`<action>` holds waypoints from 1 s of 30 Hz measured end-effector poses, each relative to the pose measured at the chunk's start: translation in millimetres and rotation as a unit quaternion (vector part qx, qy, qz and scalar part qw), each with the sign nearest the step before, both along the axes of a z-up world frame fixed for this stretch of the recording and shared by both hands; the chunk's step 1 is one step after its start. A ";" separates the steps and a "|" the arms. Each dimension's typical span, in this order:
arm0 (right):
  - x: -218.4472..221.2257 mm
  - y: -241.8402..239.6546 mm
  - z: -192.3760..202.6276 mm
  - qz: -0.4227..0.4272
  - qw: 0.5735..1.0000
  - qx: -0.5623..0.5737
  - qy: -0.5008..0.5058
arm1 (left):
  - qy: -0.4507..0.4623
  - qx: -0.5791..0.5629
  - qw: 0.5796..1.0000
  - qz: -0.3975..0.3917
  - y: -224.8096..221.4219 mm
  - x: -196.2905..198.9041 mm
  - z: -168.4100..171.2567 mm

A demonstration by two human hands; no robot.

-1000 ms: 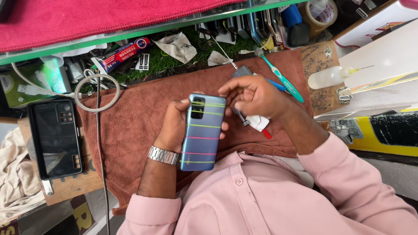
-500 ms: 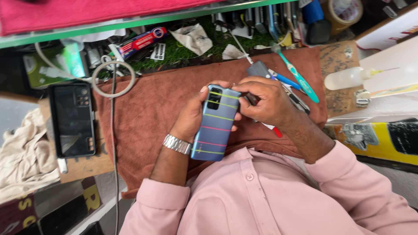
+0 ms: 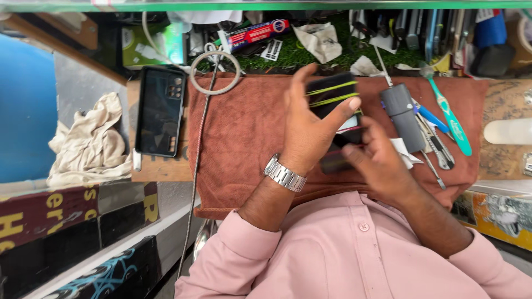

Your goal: The person repairs a smartphone by applying adhesive to the camera module and reattaching it to the back cover. They then apply adhesive to the phone's frame, align the back cover, and secure it using multiple rubber bands. Finally, they inspect the assembled device.

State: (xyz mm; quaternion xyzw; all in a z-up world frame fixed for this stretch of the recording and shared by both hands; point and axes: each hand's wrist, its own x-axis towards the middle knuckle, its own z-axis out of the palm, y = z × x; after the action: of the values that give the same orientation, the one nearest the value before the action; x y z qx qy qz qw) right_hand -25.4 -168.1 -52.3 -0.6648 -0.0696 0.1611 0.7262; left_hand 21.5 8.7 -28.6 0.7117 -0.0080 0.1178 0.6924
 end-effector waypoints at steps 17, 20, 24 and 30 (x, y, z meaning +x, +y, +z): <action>-20.8 -29.9 -14.0 -0.071 0.961 0.219 0.154 | 0.339 0.497 0.761 0.243 230.5 23.4 36.9; -23.5 -26.6 5.6 -0.102 0.972 0.185 0.105 | 0.202 0.457 0.832 0.241 222.0 17.7 49.7; -21.0 -18.0 31.1 -0.139 0.979 0.144 -0.027 | 0.006 0.287 0.952 0.109 186.5 25.5 46.1; 6.8 -9.4 28.3 -0.168 0.963 -0.019 -0.210 | 0.005 -0.106 0.988 -0.110 51.2 35.1 -22.0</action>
State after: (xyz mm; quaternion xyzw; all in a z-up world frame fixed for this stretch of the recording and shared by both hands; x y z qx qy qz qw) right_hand -18.5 -177.5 -23.9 -0.6997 -0.1042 -0.1050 0.6990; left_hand 56.6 59.8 -50.6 0.6298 -0.0698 0.0377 0.7727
